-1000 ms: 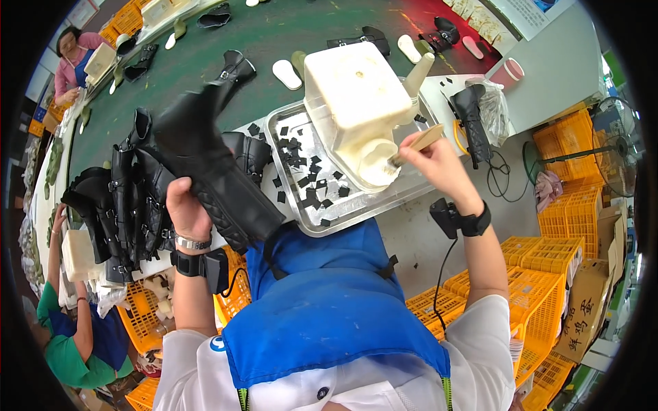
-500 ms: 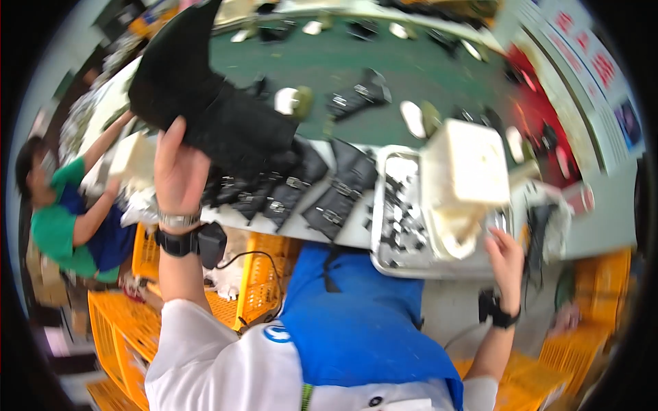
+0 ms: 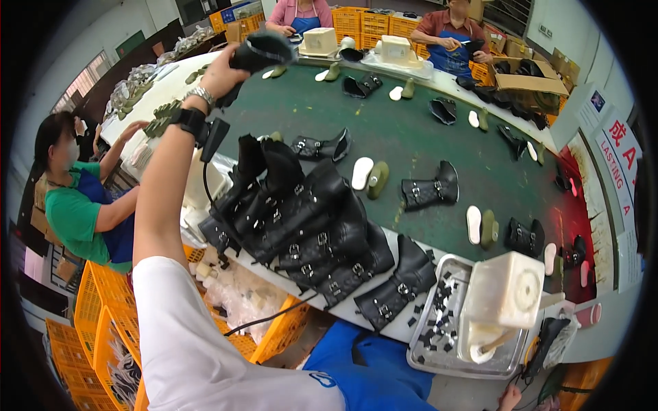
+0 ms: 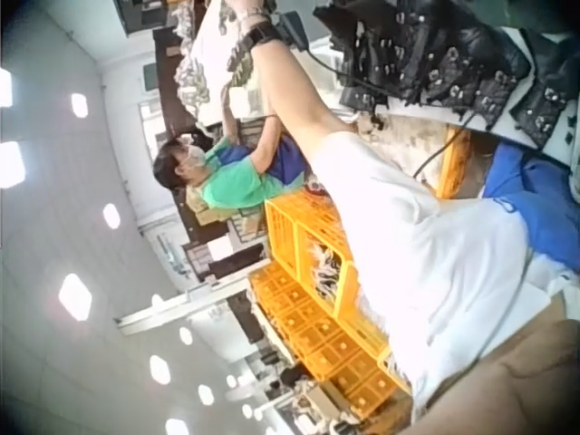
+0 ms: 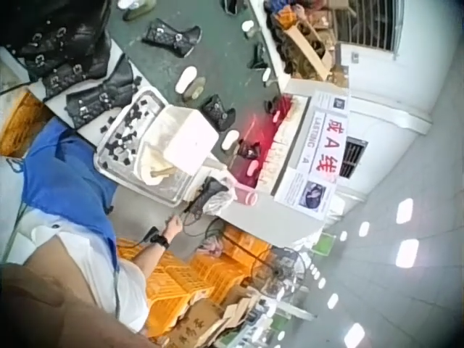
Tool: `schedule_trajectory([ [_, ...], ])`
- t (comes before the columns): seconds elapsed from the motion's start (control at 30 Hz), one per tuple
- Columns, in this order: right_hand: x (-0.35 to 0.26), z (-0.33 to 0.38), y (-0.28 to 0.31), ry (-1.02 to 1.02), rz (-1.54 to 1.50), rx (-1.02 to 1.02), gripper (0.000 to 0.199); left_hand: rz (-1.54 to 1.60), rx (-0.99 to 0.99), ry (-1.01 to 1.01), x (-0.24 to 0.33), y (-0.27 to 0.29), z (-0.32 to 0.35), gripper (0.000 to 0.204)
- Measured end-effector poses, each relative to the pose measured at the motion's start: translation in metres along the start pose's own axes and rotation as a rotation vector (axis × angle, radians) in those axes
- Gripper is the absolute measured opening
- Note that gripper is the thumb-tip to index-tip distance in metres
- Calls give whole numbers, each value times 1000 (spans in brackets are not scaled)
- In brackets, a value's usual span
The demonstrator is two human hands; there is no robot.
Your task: The recorder is applying glue to the edges and interior of black leather boots using a brush and glue from a container at a manufacturing station.
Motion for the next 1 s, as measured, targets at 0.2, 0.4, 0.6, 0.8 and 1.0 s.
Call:
schedule_trajectory([
  [0.2, 219, 21, 46, 414, 1299, -30, 37, -255, -219, 77, -116, -48, -7, 62],
  [0.4, 210, 69, 12, -368, 721, -168, 39, -486, -267, 280, -139, -63, -21, 67],
  [0.6, 172, 61, 10, -477, 527, -234, 32, -1085, -391, 598, -183, -35, 17, 86],
  [0.8, 112, 55, -19, -294, 490, -313, 25, -882, -428, 335, -113, -6, 63, 58],
  [1.0, 83, 49, -31, -300, 396, -170, 25, -685, -98, -280, -14, 30, 128, 53],
])
Point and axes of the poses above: each hand's wrist, its own z-axis away from the middle knuckle, its own y-axis out of the back of the hand, x = y × z, the point moved 1 cm from there along -z, towards the middle knuckle, and after that the axes turned 10 degrees about z, right-handed, at the moved point
